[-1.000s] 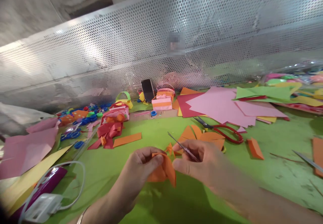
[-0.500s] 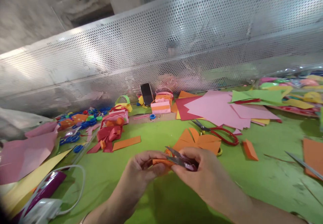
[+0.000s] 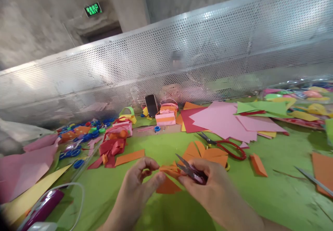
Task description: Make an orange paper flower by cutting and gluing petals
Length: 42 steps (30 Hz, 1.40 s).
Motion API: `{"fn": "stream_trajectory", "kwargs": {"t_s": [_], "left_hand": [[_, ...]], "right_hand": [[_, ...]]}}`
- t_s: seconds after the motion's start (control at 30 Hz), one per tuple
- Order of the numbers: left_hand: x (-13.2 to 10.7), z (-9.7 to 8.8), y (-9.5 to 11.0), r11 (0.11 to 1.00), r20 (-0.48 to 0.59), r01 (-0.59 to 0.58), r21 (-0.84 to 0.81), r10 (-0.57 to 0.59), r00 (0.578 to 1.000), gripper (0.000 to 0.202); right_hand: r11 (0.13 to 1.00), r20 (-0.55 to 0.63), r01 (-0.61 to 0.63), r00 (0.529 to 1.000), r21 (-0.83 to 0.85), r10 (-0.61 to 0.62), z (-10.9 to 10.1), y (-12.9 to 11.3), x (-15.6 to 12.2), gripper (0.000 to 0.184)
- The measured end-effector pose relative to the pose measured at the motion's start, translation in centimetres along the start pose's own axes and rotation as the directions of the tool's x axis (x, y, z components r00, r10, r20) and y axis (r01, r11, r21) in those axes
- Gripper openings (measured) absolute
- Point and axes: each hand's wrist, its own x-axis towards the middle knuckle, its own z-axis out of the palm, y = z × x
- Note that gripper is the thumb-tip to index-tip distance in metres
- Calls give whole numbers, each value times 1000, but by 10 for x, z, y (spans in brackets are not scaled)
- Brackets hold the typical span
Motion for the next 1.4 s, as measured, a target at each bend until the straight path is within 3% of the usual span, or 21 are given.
{"fn": "stream_trajectory", "kwargs": {"t_s": [0.13,0.23,0.43,0.73,0.83,0.97,1.07,1.13,1.23,1.3,1.4], "left_hand": [[0,5,5,981,154,148,-127,-128,980,27],[1,7,4,941,179,229,-249,-188,966,28],[1,6,2,915,170,262,-307,-218,961,29],[1,3,0,911,208,272,-310,-214,954,29],[5,0,-4,919,201,268,-288,-215,956,29],[11,-3,-11,901,226,300,-313,-236,945,28],[12,-1,-14,888,236,302,-347,-229,945,32],[10,2,-14,886,235,292,-359,-217,947,37],[6,5,-7,884,268,311,-348,-225,937,38],[3,5,-1,892,291,313,-326,-221,931,31],[0,3,7,924,305,250,-289,-158,939,15]], "right_hand": [[1000,-23,-4,1000,-9,4,1,-10,-3,20],[1000,7,-20,1000,16,20,0,-15,-5,18],[1000,-1,18,1000,-17,-18,-5,-9,0,19],[997,-30,-49,998,55,51,-12,-8,12,33],[1000,-57,-25,998,-3,25,-34,-14,30,31],[981,-162,-27,987,-190,-4,-94,-12,58,26],[931,-247,-38,967,-363,-57,-138,-5,63,17],[897,-241,-1,963,-441,-117,-147,-4,60,15],[875,-111,150,968,-460,-225,-125,-14,47,17],[879,54,275,960,-390,-276,-95,-25,35,21],[890,245,388,911,-242,-331,-50,-38,19,26]]}}
